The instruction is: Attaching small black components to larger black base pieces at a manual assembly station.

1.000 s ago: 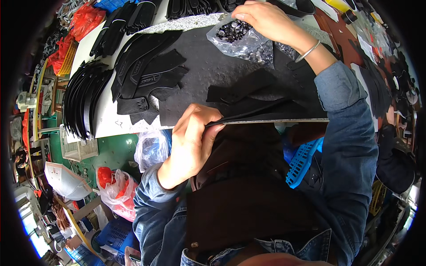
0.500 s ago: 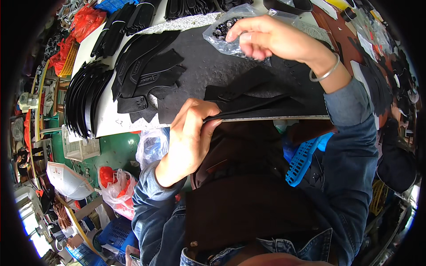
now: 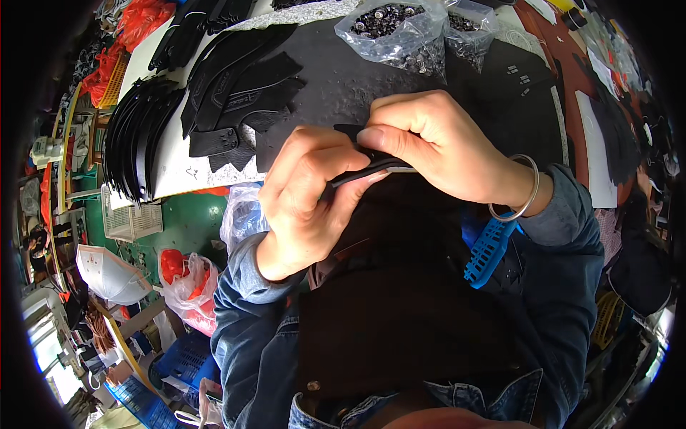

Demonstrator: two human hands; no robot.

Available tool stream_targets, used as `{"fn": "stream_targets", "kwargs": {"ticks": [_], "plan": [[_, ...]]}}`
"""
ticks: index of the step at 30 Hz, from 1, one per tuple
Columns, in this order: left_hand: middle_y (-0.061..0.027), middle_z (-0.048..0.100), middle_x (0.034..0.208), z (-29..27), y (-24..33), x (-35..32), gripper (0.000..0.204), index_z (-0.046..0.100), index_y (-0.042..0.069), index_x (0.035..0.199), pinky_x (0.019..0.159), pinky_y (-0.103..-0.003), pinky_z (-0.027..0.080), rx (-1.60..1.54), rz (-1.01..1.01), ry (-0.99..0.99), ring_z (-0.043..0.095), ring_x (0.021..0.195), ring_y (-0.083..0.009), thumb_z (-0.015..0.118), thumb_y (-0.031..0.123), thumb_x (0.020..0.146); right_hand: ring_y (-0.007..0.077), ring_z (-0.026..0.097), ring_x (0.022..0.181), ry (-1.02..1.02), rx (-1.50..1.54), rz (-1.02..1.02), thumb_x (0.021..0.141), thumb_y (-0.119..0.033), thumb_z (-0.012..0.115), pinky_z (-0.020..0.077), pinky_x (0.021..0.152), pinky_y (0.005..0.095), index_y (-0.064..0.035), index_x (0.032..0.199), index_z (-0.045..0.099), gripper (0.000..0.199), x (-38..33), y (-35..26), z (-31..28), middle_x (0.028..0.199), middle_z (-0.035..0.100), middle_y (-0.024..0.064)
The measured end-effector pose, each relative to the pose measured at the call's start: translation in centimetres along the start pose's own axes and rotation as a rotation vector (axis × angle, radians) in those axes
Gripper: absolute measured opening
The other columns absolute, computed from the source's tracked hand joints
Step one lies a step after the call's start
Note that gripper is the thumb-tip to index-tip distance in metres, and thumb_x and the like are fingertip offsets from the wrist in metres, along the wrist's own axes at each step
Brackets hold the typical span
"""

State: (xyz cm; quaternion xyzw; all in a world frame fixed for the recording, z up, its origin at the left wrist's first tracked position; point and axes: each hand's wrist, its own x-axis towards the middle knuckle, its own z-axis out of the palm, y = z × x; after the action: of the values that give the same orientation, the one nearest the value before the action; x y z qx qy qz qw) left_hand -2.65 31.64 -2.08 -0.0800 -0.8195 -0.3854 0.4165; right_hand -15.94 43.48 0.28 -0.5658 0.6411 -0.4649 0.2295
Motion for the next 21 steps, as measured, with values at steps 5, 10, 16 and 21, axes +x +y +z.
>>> {"fn": "stream_targets", "kwargs": {"ticks": [5,10,16,21], "plan": [[-0.0100,0.057,0.078,0.0,0.1,0.1,0.028,0.058,0.001,0.082,0.056,-0.028,0.046,-0.031,-0.054,0.006,0.056,0.065,-0.0197,0.077,-0.001,0.062,0.0300,0.050,0.054,0.018,-0.038,-0.070,0.085,-0.023,0.060,0.0383,0.049,0.0351,0.0032,0.073,0.056,0.029,-0.2,-0.2,0.1,0.063,0.050,0.0149],[-0.0094,0.059,0.077,-0.2,-0.2,-0.2,0.023,0.058,0.000,0.080,0.059,-0.028,0.047,-0.080,-0.125,0.030,0.058,0.066,-0.0194,0.076,0.000,0.065,0.0273,0.053,0.059,0.112,-0.245,-0.337,0.077,-0.027,0.069,0.0437,0.052,0.0349,-0.0001,0.084,0.056,0.030,-1.2,-0.5,0.5,0.075,0.051,0.0103],[-0.0080,0.060,0.077,-0.2,0.7,-0.8,0.022,0.059,0.000,0.079,0.061,-0.026,0.046,-0.321,-0.362,0.018,0.058,0.067,-0.0162,0.076,0.001,0.065,0.0235,0.051,0.061,0.137,-0.355,-0.475,0.073,-0.026,0.069,0.0439,0.053,0.0334,-0.0017,0.080,0.055,0.029,-1.4,-0.4,0.7,0.075,0.047,0.0076],[-0.0071,0.060,0.076,0.1,0.2,-1.0,0.021,0.059,0.000,0.079,0.060,-0.025,0.045,-0.204,-0.306,0.042,0.057,0.066,-0.0151,0.076,0.001,0.066,0.0227,0.051,0.062,0.185,-0.381,-0.473,0.072,-0.025,0.069,0.0440,0.053,0.0331,-0.0026,0.076,0.053,0.027,-1.3,0.0,1.0,0.073,0.045,0.0072]]}}
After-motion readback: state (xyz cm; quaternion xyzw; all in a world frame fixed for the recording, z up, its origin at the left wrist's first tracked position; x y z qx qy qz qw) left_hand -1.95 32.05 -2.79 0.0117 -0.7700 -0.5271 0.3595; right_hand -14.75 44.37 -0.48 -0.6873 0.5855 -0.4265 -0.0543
